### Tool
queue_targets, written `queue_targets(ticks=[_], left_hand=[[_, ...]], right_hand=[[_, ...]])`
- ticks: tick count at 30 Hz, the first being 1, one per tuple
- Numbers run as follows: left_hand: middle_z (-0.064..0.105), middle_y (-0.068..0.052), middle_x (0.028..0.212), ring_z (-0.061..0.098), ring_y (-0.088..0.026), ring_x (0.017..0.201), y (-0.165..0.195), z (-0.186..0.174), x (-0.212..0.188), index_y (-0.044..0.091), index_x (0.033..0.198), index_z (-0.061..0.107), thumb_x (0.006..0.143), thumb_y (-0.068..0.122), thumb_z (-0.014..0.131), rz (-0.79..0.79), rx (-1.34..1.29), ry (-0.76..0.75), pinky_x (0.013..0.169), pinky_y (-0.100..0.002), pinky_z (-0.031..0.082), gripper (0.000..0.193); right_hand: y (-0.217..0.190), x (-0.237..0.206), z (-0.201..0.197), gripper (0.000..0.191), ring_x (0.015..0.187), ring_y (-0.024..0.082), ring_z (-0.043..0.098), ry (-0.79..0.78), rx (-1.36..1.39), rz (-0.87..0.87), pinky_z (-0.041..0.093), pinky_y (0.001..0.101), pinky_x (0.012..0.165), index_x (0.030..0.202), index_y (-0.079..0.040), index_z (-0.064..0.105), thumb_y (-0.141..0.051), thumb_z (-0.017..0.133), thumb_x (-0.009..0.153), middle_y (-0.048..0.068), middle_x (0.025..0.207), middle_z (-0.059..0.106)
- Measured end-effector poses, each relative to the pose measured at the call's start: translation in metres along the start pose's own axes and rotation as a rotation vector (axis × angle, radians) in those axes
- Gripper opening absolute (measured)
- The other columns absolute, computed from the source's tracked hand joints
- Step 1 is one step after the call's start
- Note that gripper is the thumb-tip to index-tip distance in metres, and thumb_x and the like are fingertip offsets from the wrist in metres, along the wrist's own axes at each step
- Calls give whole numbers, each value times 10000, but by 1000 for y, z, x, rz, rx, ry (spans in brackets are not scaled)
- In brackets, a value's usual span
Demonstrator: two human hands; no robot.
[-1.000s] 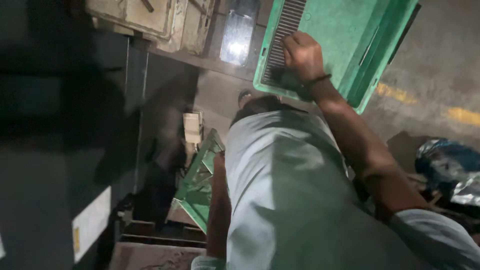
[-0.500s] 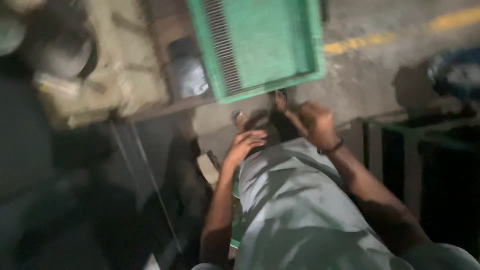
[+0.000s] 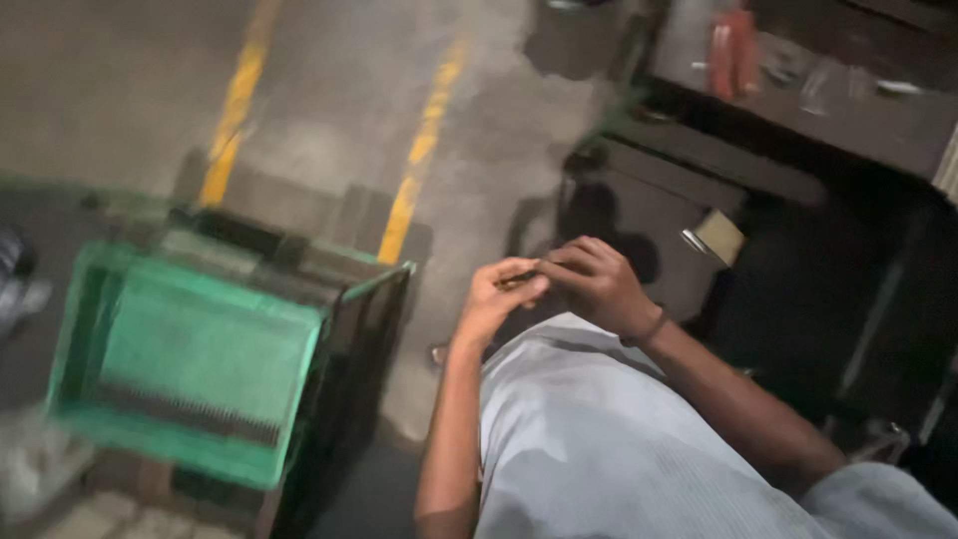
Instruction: The person picks up small metal rod workpieces from a tray and loads them into a bench machine, pulls down two machine handles with both hands to press the parts, then removes the formed pieces and places them into a green crate. They also use pliers on a small part and wipe parts with a cloth.
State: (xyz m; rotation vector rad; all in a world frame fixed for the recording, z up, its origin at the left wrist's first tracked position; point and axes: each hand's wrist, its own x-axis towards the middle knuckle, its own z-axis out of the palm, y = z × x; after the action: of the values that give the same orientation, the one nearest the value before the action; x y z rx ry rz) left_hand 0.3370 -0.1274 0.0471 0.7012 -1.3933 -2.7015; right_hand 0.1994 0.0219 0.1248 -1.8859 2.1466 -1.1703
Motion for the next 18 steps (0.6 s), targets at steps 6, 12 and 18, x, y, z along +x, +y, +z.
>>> queue_targets(ticks=[6,12,18], left_hand=[[673,36,846,447,-22,606,10,90,100,18,1168,739,859,187,819,-175,146,-23,529,-202,333,361],[665,16,878,474,-23,667,8,109,156,-32,1146,753,883,125,828,-18,217,5,580,-203,357,315],[758,-62,915,510,-43,594,7,114,213,-26,1160,742,853,138,792,-104,98,51,543,-202,396,352]], right_hand=[[85,-18,-93,410,979,284,664,100,-47,117,562,418,839,1181,-88,727,-115,836,786,72,1074,704],[185,-42,-125,352,857,256,688,216,29,516,561,376,757,1159,-59,743,-223,826,859,107,1031,718],[353,-71,-142,450,803,295,704,715,-250,1055,551,404,701,1141,27,688,-293,882,890,161,905,717]])
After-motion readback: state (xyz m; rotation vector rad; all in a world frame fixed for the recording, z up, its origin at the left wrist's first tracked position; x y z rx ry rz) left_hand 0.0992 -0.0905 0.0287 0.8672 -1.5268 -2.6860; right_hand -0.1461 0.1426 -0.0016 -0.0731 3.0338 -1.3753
